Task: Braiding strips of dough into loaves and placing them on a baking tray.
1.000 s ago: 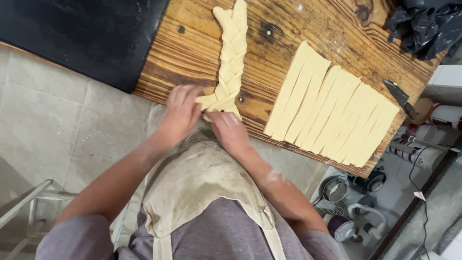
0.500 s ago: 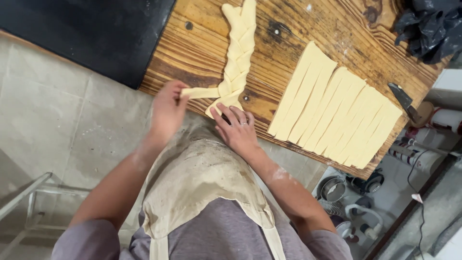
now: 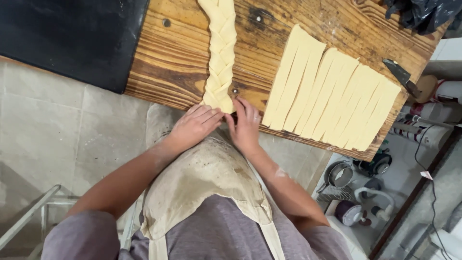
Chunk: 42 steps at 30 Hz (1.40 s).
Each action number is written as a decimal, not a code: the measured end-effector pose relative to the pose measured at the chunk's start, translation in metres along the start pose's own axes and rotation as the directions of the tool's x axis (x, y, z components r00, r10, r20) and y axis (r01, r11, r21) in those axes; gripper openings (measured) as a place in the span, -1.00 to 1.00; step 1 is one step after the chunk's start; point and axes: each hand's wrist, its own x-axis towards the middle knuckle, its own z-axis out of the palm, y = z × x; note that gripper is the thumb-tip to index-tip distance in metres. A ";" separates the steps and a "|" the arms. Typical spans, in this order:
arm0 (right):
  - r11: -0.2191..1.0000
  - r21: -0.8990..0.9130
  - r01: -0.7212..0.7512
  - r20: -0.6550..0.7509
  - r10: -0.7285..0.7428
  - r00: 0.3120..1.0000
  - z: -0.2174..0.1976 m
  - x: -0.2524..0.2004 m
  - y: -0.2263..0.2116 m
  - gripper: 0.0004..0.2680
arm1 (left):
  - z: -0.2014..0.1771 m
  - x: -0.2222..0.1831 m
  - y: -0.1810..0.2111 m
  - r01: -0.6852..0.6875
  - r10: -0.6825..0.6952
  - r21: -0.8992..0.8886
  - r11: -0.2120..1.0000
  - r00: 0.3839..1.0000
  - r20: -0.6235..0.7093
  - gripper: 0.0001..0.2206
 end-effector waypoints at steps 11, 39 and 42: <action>0.915 0.338 -0.221 0.071 0.209 0.975 0.004 0.017 -0.019 -0.63 | 0.017 -0.014 0.003 0.584 -0.604 0.214 0.783 0.796 0.037 -0.61; 0.873 0.462 -0.156 0.040 0.156 0.987 -0.002 0.029 0.004 -0.67 | -0.020 0.001 0.005 -0.051 -0.006 0.421 0.906 0.991 0.134 -0.64; 0.826 0.529 -0.195 0.000 0.229 0.973 -0.015 0.028 0.013 -0.69 | -0.007 -0.009 -0.001 -0.058 0.010 0.448 0.892 0.994 0.109 -0.63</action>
